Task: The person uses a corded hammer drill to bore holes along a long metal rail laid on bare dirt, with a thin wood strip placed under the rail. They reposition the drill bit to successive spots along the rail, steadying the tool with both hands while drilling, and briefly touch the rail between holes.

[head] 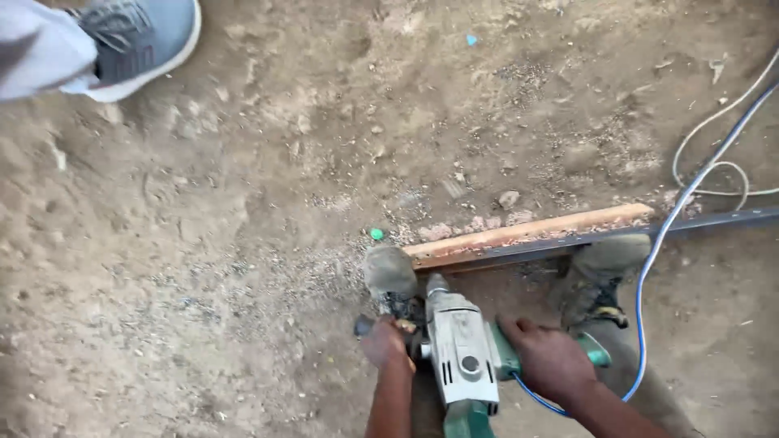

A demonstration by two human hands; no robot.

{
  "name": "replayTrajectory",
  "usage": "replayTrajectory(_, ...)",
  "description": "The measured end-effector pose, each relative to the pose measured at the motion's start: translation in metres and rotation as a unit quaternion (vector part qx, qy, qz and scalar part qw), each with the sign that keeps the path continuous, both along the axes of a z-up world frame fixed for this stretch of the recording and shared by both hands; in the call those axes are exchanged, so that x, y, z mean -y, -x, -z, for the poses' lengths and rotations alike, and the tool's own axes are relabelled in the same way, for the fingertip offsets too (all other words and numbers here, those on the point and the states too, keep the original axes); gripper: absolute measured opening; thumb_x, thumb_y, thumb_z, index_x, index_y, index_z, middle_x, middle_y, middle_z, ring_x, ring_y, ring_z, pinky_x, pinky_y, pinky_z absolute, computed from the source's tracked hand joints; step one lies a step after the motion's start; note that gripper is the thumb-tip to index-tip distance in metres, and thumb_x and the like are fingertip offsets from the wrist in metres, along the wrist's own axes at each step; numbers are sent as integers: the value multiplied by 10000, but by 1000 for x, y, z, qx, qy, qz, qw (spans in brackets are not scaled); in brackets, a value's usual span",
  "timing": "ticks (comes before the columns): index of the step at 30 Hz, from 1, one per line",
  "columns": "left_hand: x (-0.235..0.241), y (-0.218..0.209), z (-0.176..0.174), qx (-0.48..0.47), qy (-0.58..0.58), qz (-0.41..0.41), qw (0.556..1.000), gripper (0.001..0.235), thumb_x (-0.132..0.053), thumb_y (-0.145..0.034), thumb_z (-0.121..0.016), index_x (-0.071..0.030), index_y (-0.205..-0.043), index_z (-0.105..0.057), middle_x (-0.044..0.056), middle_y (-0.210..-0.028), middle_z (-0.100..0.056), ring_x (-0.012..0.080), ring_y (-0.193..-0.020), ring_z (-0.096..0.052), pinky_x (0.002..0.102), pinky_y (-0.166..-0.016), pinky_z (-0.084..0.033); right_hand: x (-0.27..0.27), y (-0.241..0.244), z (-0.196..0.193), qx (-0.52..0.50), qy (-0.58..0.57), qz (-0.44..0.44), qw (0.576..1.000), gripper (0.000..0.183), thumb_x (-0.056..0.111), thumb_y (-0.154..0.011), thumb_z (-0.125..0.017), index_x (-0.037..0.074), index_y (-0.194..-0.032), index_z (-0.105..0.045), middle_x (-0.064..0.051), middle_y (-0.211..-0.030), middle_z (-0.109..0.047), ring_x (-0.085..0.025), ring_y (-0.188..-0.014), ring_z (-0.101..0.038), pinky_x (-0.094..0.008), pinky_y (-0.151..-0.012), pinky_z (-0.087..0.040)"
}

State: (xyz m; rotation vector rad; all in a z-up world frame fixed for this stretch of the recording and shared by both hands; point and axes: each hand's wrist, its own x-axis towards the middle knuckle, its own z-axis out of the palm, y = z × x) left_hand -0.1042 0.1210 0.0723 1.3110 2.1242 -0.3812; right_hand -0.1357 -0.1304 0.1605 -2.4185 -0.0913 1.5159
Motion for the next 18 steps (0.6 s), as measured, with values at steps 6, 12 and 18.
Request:
replayTrajectory(6,20,-8,-27,52,24,26,998,160,-133,-729,-724,5,-679,-661,125,-578,-619,237,-447,-558,403,-401,-441,10,-10,-34,-68,1,47,997,635,164,-784,-600,278,-1386,-433,-76,-1098,-664,-444,-869,-732,-620,-701,-573)
replayTrajectory(12,59,-35,-91,88,34,7,995,151,60,-815,-633,0,-696,-562,122,-590,-556,215,-421,-509,348,-371,-405,24,18,-65,-106,36,96,989,715,234,-821,-550,380,-1495,-362,24,-1246,-624,-390,-964,-742,-614,-761,-586)
replayTrajectory(18,82,-33,-86,58,110,42,991,61,76,-969,-622,30,-930,-631,131,-776,-617,203,-560,-564,308,-487,-507,46,32,-57,-93,46,106,989,765,175,-798,-582,338,-1508,-350,21,-1251,-626,-359,-851,-779,-607,-681,-641)
